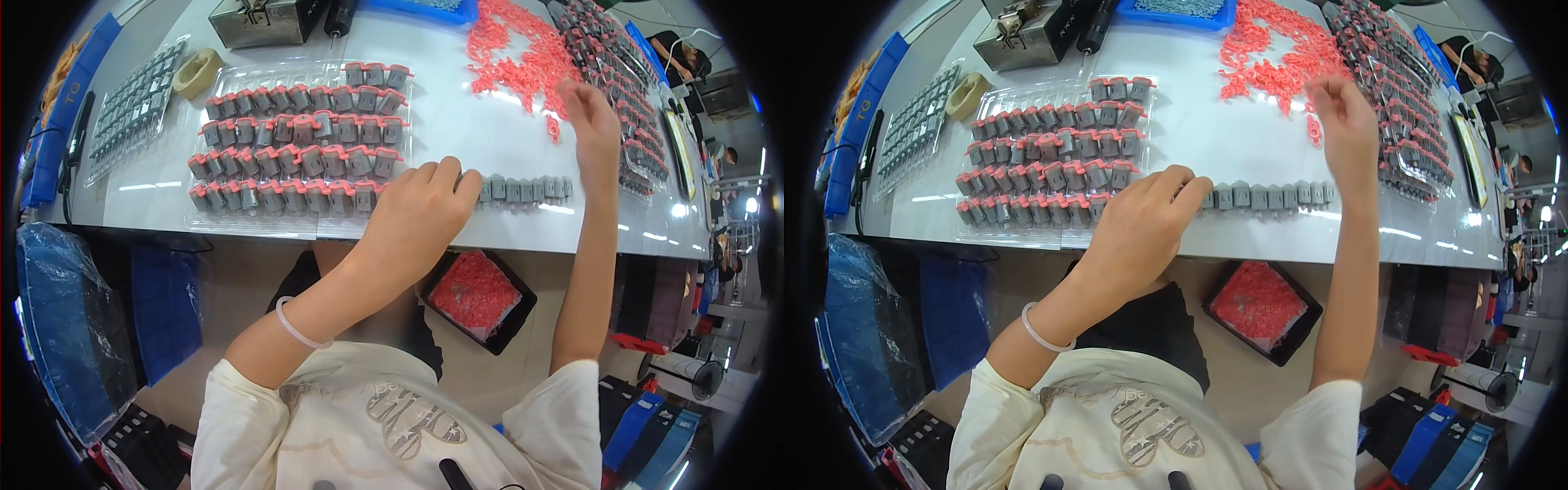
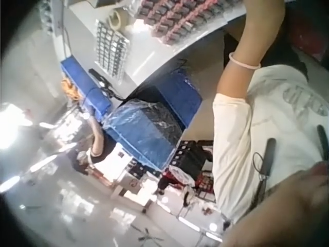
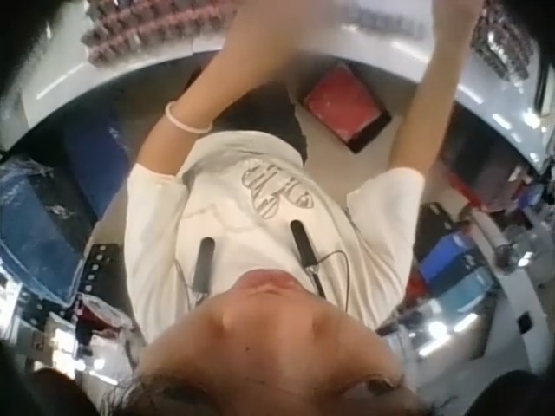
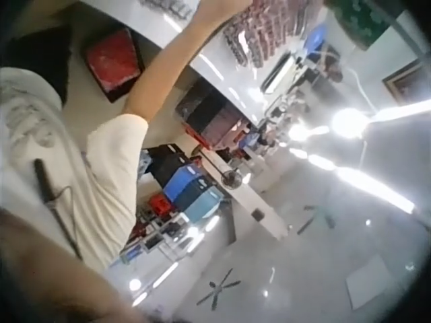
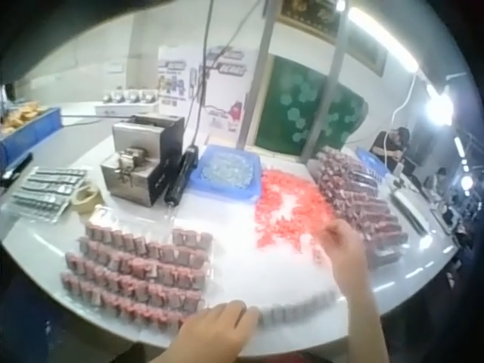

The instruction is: Assembling small pink plastic components onto grey plastic bases and organizing them in a tray.

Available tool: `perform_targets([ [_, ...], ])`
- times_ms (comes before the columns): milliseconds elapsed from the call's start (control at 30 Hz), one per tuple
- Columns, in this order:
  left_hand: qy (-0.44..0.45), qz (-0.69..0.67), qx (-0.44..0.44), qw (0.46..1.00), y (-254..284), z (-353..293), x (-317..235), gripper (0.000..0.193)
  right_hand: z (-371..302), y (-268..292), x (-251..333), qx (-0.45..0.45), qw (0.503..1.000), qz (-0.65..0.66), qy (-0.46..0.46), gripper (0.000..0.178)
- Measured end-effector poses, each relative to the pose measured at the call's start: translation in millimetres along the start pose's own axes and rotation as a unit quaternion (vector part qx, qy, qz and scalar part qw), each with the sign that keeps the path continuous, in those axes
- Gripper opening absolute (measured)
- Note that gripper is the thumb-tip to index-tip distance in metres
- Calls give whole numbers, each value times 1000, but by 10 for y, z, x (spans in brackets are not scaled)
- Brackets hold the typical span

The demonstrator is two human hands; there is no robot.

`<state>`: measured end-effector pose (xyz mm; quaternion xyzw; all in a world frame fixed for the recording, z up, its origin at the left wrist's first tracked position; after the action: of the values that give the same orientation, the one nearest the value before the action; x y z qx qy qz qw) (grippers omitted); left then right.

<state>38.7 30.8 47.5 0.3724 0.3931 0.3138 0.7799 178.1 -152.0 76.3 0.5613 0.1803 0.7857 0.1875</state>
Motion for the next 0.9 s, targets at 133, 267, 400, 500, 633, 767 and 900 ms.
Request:
perform_targets([
  [133,12,-39,-6,999,-16,23,54,28,-795,-610,524,153,955,247,65,14],
  [267,31,-66,-17,997,2,38,85,22,-1012,-731,526,166,947,265,69,15],
  [400,36,-90,-5,995,-15,36,85,21,-1177,-489,413,94,924,363,70,14],
  [500,24,-114,-23,993,-25,15,100,21,-1383,-534,651,107,980,-47,160,7],
  [633,30,-107,-7,994,-5,30,107,23,-1511,-679,742,89,960,-162,210,10],
  [767,26,-110,-5,994,-3,23,111,25,-1531,-708,800,98,944,-215,232,10],
  [900,31,-119,-39,992,129,-34,71,27,-1547,-758,849,121,936,-246,219,4],
])
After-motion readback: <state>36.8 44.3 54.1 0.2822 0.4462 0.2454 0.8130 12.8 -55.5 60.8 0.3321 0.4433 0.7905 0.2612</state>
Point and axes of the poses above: each hand's wrist, its own z-axis towards the middle knuckle, its own y-axis out of the back of the hand, x = y × z, the point moved 8 cm from there along z, towards the middle knuckle, and after that the axes turned 2 degrees about -y, right-handed, at the moved point
